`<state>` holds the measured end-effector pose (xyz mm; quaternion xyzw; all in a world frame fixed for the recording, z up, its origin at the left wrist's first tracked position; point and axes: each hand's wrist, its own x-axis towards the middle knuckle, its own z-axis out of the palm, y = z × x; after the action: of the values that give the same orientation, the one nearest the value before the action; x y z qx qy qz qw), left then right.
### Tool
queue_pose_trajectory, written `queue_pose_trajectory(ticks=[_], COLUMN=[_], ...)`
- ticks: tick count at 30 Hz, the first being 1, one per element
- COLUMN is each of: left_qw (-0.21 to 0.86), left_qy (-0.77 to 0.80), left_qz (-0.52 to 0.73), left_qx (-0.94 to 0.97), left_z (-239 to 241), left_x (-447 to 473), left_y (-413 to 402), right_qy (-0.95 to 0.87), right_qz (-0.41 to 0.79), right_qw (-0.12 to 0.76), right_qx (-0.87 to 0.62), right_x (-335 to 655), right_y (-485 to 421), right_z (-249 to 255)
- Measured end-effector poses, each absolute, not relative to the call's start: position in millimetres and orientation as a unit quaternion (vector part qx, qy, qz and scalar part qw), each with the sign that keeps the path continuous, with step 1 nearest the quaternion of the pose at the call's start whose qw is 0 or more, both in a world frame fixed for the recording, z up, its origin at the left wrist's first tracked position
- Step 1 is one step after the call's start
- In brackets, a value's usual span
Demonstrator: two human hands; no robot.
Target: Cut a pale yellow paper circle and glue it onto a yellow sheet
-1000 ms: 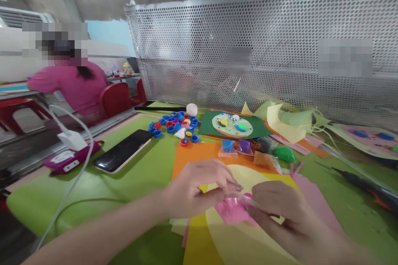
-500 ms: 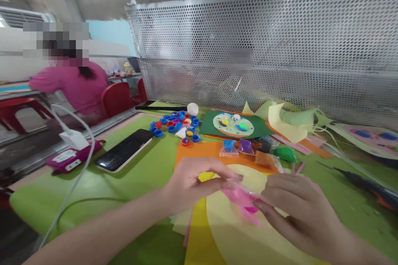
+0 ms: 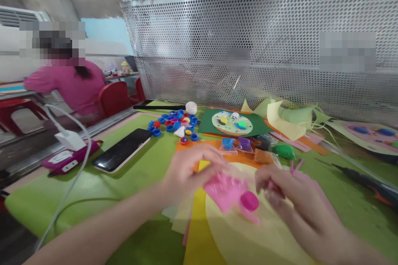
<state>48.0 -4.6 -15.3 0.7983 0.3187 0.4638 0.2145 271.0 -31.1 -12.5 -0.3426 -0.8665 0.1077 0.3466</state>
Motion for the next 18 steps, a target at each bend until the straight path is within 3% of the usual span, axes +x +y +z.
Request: queue_pose_trajectory(ticks=[2,7,11,14,18], left_qw=[0.157,0.129,0.104,0.047,0.054], left_qy=[0.451,0.496,0.386,0.259,0.204], left_qz=[0.455,0.386,0.356,0.412,0.465], left_qx=[0.752,0.767,0.845,0.873,0.86], left_z=[-21,-39,-45,-47,-48], left_x=[41,41,59,68,71], left_y=[13,34,9,-9,-14], right_qy=[-0.803,-0.742,-0.695,-0.689,-0.689], right_qz=[0.193,0.335,0.433,0.465,0.494], right_qw=[0.364,0.333,0.327,0.285,0.248], right_qx=[-0.431,-0.476,-0.471,-0.477,-0.469], right_x=[269,260,256,254,251], right_y=[-27,-17,-19,-25,-31], right_z=[-12,-11,-18,-22,-22])
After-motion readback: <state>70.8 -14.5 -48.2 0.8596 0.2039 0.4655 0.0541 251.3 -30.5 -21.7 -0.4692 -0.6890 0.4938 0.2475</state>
